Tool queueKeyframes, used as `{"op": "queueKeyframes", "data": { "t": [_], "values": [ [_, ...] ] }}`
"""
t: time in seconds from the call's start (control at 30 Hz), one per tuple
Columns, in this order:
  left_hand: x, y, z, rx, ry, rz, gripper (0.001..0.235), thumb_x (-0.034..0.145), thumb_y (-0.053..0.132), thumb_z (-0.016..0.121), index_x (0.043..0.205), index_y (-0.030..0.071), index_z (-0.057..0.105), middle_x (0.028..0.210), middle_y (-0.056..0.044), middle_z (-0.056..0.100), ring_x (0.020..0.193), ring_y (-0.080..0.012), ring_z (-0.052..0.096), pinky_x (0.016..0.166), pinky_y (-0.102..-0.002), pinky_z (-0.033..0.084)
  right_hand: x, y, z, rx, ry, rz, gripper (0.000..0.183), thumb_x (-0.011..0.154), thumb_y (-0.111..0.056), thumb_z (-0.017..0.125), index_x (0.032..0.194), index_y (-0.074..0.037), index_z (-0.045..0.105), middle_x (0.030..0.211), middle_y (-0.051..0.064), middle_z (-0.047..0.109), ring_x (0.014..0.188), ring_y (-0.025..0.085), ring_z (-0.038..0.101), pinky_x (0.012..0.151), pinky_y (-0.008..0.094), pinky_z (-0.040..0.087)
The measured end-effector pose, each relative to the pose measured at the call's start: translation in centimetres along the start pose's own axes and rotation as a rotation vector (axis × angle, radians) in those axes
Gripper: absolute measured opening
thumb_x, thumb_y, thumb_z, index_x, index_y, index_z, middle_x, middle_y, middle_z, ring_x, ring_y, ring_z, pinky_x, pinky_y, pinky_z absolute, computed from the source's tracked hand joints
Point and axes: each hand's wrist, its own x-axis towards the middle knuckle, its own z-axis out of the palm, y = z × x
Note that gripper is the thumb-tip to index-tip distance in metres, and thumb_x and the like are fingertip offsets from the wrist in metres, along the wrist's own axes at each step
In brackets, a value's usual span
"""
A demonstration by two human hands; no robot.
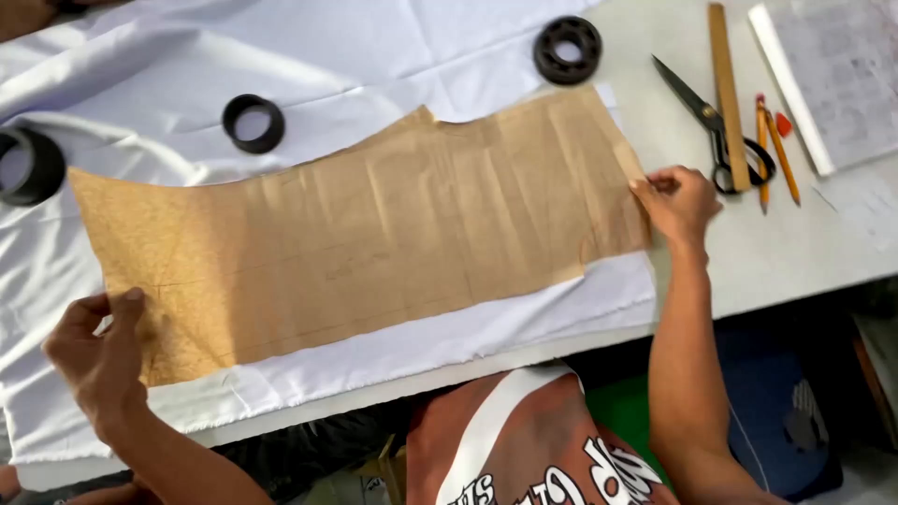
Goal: A person cuts fabric around a paper pattern using scissors, then folds the fabric and marks it with a pencil and ruler.
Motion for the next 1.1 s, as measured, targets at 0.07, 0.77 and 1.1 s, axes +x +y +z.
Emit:
{"op": "queueKeyframes", "data": {
  "t": [0.07, 0.77, 1.1],
  "values": [
    [-2.8, 4.5, 2.4, -0.024, -0.088, 0.025, 0.014, 0.107, 0.017, 0.079, 0.107, 0.008, 0.068, 0.101, -0.001, 0.072, 0.091, -0.0107, 0.068, 0.073, -0.027, 0.055, -1.3, -2.0, -0.9, 0.014, -0.011, 0.099, 0.024, 0.083, -0.039, 0.086, 0.088, -0.018, 0.076, 0.089, -0.005, 0.073, 0.083, 0.013, 0.067, 0.091, 0.044, 0.038],
    [-18.6, 21.6, 25.5, -0.519, -0.751, 0.675, 0.033, 0.092, 0.021, 0.08, 0.124, 0.022, 0.072, 0.132, -0.004, 0.07, 0.123, -0.0294, 0.069, 0.102, -0.042, 0.056, 1.7, -7.9, -4.6, 0.965, -0.362, 0.223, 0.076, 0.089, -0.082, 0.031, 0.133, -0.025, 0.056, 0.095, -0.003, 0.068, 0.073, 0.004, 0.067, 0.057, 0.014, 0.054],
    [-14.3, 3.6, 22.4, 0.135, 0.207, 0.198, 0.036, 0.082, 0.044, 0.085, 0.111, 0.027, 0.072, 0.103, 0.007, 0.074, 0.092, -0.0175, 0.065, 0.087, -0.037, 0.042, 3.1, 0.8, 0.4, 0.685, -0.337, -0.023, 0.068, 0.09, -0.008, 0.086, 0.152, -0.007, 0.058, 0.105, 0.011, 0.066, 0.086, 0.017, 0.067, 0.074, 0.03, 0.057]
  ]
}}
